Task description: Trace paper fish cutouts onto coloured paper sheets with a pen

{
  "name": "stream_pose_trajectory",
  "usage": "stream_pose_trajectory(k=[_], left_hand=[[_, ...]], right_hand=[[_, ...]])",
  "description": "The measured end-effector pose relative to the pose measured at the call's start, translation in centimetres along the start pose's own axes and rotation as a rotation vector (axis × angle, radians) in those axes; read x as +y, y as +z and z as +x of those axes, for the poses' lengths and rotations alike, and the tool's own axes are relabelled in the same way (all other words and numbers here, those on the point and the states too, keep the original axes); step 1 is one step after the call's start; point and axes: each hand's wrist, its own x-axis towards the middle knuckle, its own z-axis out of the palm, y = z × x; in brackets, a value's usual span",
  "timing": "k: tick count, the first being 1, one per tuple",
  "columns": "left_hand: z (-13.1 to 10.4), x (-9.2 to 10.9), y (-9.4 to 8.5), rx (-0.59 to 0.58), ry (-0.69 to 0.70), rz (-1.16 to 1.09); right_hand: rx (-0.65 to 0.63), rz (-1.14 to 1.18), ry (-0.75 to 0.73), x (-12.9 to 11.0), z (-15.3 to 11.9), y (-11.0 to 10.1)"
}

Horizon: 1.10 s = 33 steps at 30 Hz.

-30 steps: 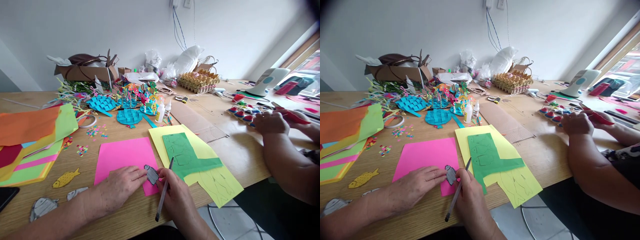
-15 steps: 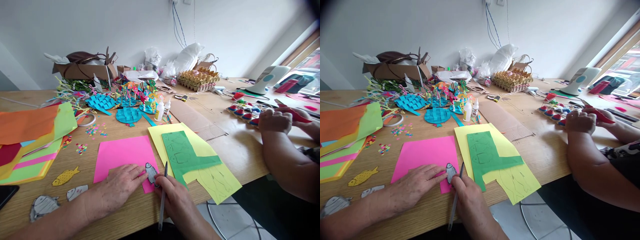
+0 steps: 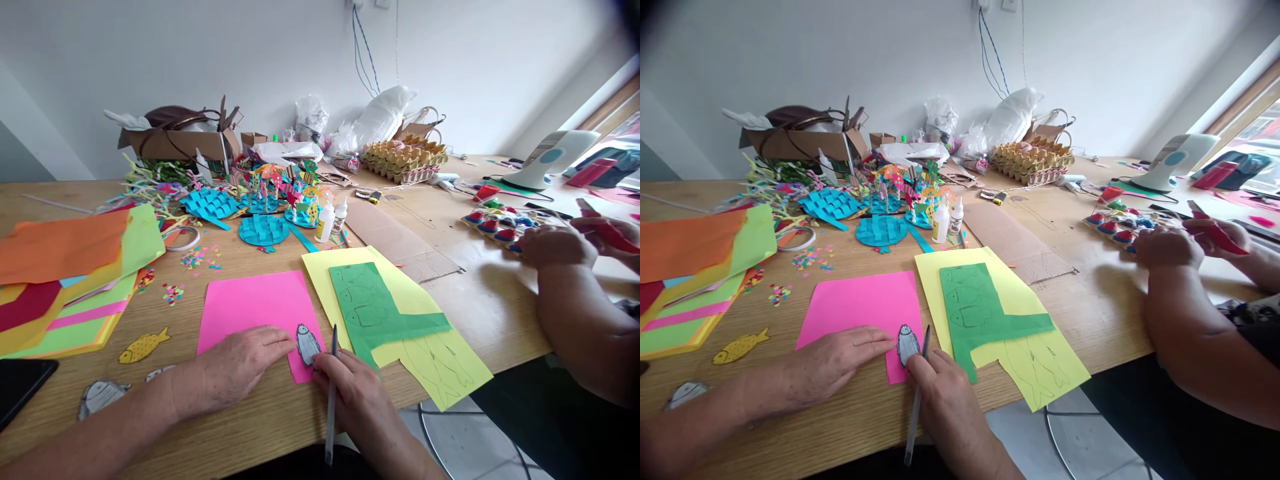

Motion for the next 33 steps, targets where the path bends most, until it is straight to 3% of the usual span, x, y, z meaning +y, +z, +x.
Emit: stream_pose_trajectory(k=[8, 18, 23, 28, 33], left_hand=[[0.1, 0.4, 1.5, 0.008, 0.0, 0.24], [0.5, 0.7, 1.3, -0.006, 0.012, 0.262], [-0.1, 0.1, -0.2, -0.02, -0.042, 0.093], [-0.8, -1.2, -2.5, 0.016, -0.119, -0.097], [-1.5, -1.4, -6.0, 0.232, -0.288, -0.246]], right_hand=[[-0.005, 0.022, 0.055, 0.1, 0.0, 0.3], [-0.019, -0.024, 0.045, -0.2, 0.0, 0.2], [0.01, -0.061, -0.01, -0.3, 0.0, 0.0], [0.138, -0.077, -0.078, 0.1, 0.1, -0.6], [0.329, -0.119, -0.106, 0.3, 0.9, -1.7]])
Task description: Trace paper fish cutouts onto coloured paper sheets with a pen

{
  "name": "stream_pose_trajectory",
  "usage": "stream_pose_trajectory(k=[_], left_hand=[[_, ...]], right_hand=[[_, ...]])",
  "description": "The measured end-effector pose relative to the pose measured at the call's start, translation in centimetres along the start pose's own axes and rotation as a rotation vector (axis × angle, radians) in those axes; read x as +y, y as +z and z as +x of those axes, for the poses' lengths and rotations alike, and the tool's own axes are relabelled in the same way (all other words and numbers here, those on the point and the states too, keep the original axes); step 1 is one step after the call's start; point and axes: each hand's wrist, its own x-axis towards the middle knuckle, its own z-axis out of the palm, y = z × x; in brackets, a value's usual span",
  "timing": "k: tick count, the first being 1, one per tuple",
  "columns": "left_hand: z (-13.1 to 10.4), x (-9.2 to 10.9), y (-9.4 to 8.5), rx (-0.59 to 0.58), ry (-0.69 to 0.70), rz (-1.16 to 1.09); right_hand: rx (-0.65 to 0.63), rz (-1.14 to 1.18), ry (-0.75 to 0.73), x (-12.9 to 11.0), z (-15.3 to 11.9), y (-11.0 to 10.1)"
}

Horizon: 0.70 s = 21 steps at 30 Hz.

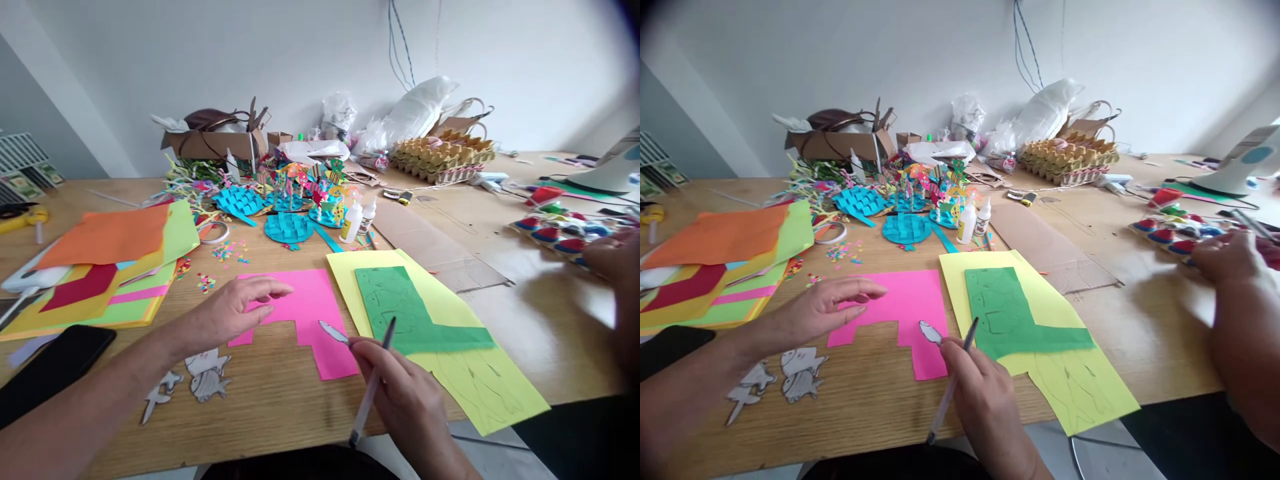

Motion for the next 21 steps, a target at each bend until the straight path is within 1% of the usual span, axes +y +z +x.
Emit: stream_pose_trajectory(k=[1, 2, 4, 6, 8, 10, 12, 14, 16, 17, 19, 20, 21], left_hand=[[-0.1, 0.4, -0.5, 0.008, -0.01, 0.003], [-0.3, 0.9, -0.9, 0.004, 0.009, 0.034], [-0.7, 1.8, -0.9, -0.041, 0.102, 0.141], [-1.1, 2.7, -0.1, -0.081, 0.197, 0.239], [-1.3, 3.3, 1.1, -0.137, 0.249, 0.272], [-1.5, 3.4, 1.9, -0.195, 0.252, 0.243], [-1.9, 3.2, 2.0, -0.223, 0.222, 0.209], [-2.5, 2.7, 1.2, -0.221, 0.179, 0.225], [-3.6, 1.7, -0.5, -0.2, 0.116, 0.299], [-4.4, 1.1, -1.5, -0.193, 0.067, 0.341], [-6.1, -0.4, -3.5, -0.12, -0.025, 0.431], [-7.0, -1.2, -4.3, -0.094, -0.057, 0.462], [-7.9, -2.0, -4.9, -0.094, -0.094, 0.49]], right_hand=[[0.019, 0.004, -0.012, -0.1, 0.3, -0.2], [0.029, 0.016, -0.025, -0.4, 0.6, -0.3], [0.042, 0.062, -0.059, -1.1, 1.2, -0.4], [0.028, 0.131, -0.093, -1.9, 1.5, -0.3], [0.008, 0.203, -0.121, -2.7, 1.6, -0.1], [-0.014, 0.256, -0.126, -3.2, 1.6, 0.2], [-0.04, 0.305, -0.112, -3.5, 1.4, 0.4], [-0.071, 0.363, -0.074, -3.4, 1.4, 0.5], [-0.106, 0.413, -0.028, -3.1, 1.3, 0.5], [-0.129, 0.426, -0.007, -3.0, 1.3, 0.5], [-0.184, 0.429, 0.021, -2.7, 1.3, 0.6], [-0.213, 0.425, 0.025, -2.5, 1.2, 0.8], [-0.235, 0.422, 0.023, -2.4, 1.2, 0.9]])
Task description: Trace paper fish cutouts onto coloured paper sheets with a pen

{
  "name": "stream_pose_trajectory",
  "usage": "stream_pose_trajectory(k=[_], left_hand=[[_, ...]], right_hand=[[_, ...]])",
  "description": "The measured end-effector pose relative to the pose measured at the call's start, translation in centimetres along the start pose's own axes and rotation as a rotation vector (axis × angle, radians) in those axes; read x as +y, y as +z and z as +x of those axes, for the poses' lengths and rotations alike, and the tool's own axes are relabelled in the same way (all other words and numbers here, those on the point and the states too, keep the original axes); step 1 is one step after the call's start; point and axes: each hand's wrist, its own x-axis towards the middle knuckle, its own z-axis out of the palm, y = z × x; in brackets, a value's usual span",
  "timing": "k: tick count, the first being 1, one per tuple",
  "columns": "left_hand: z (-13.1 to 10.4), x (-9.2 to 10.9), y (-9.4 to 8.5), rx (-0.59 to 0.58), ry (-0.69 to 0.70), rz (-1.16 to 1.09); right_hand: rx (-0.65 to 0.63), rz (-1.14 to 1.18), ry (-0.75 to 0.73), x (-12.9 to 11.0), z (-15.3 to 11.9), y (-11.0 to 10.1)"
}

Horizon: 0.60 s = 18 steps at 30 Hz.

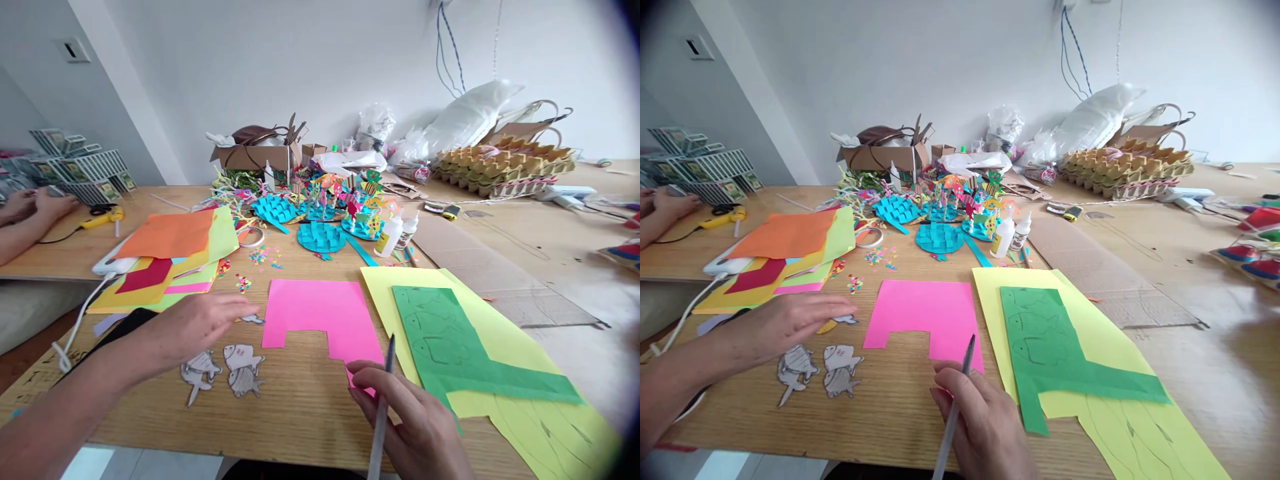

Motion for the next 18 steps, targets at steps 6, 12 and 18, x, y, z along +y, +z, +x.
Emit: stream_pose_trajectory(k=[6, 12, 18], left_hand=[[-3.3, -3.5, 2.5, 0.002, -0.147, 0.073], [-4.5, -4.3, 5.2, 0.032, -0.151, 0.135], [-5.8, -4.2, 5.6, 0.082, -0.106, 0.133]], right_hand=[[-0.115, -0.022, -0.003, 0.5, 0.0, 0.8], [-0.043, -0.035, -0.04, 0.5, -0.1, -0.1], [0.262, -0.117, 0.203, 1.0, -1.0, -2.7]])
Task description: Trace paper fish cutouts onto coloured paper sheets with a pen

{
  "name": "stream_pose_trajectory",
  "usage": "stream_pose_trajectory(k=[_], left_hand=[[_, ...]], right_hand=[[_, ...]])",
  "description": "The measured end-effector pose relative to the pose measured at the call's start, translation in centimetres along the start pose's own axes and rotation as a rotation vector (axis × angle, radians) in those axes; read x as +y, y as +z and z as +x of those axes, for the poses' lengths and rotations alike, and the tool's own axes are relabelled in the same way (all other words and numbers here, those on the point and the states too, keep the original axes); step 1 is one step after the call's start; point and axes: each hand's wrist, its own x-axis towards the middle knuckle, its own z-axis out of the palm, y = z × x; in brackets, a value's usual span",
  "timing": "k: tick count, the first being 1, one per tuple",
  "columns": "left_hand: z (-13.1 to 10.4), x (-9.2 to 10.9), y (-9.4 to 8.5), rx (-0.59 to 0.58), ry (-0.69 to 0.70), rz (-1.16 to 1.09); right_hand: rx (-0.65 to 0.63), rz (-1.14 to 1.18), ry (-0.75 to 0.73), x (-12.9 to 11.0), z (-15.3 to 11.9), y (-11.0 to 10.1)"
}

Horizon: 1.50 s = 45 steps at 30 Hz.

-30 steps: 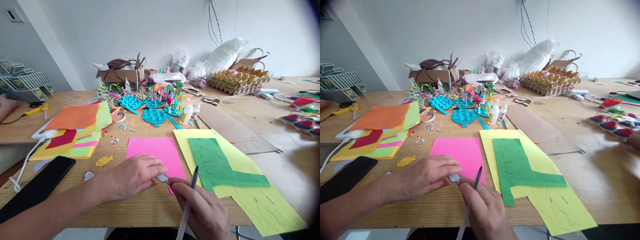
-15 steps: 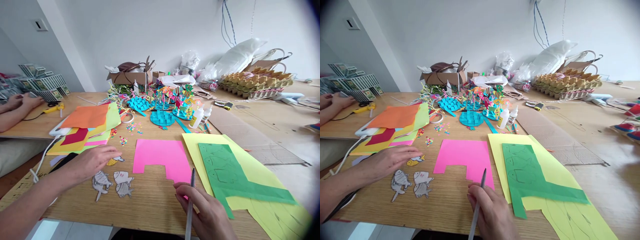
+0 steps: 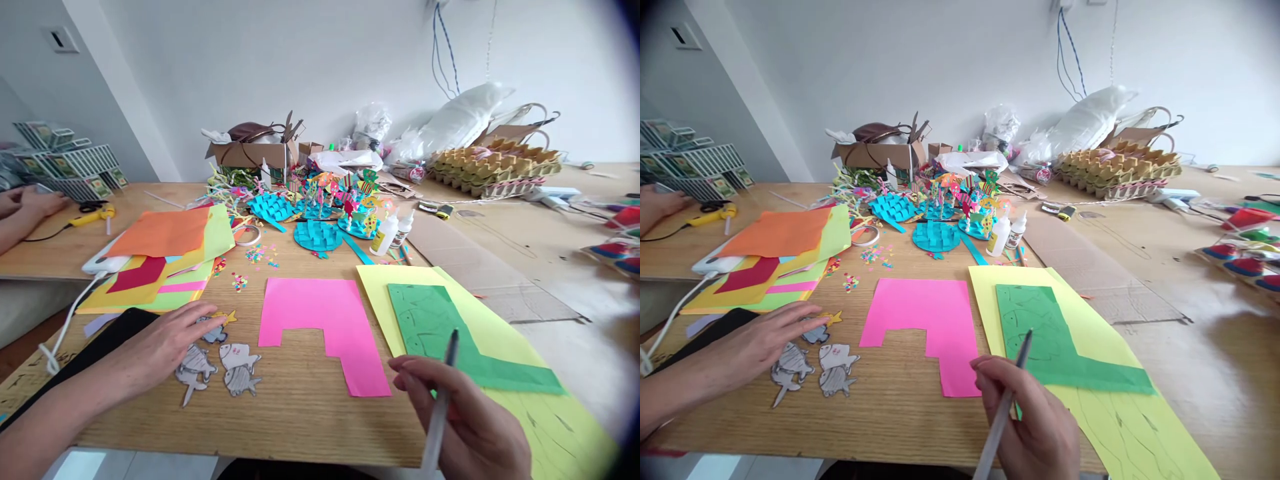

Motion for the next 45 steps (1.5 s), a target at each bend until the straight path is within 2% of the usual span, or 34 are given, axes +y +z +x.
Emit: stream_pose_trajectory(k=[2, 5, 8, 11, 18, 27, 30, 34, 36, 40, 43, 45], left_hand=[[0.4, 0.8, -0.5, -0.002, 0.021, -0.047], [2.0, 2.7, -1.5, -0.052, 0.072, -0.125], [3.8, 4.3, -2.0, -0.167, 0.133, -0.149], [4.9, 5.0, -2.1, -0.245, 0.133, -0.151], [5.4, 5.0, -2.3, -0.341, 0.094, -0.201], [6.4, 4.3, -3.2, -0.45, -0.038, -0.375], [6.8, 3.8, -4.3, -0.448, 0.002, -0.439], [7.8, 4.2, -6.3, -0.354, 0.069, -0.525], [8.7, 5.4, -7.3, -0.319, 0.093, -0.511], [12.0, 9.8, -8.0, -0.41, 0.18, -0.501], [15.1, 13.1, -7.1, -0.469, 0.287, -0.482], [17.0, 14.6, -5.9, -0.518, 0.367, -0.546]], right_hand=[[0.059, 0.005, 0.092, 0.2, 0.0, -0.4], [0.055, 0.018, 0.143, 0.3, -0.1, -0.4], [0.04, 0.016, 0.119, 0.2, -0.1, -0.1], [0.028, 0.013, 0.075, 0.2, -0.2, 0.1], [-0.036, 0.008, 0.075, 0.4, -0.2, 0.1], [-0.143, -0.007, -0.053, 0.7, 0.2, 0.1], [-0.16, 0.026, -0.049, 0.7, 0.0, 0.3], [-0.114, 0.06, 0.029, 0.5, -0.1, 0.6], [-0.089, 0.077, 0.063, 0.3, 0.1, 0.6], [-0.044, 0.127, 0.027, -0.1, 0.9, 0.5], [-0.07, 0.13, -0.01, -0.1, 1.3, 0.3], [-0.088, 0.12, -0.007, 0.2, 1.1, 0.1]])
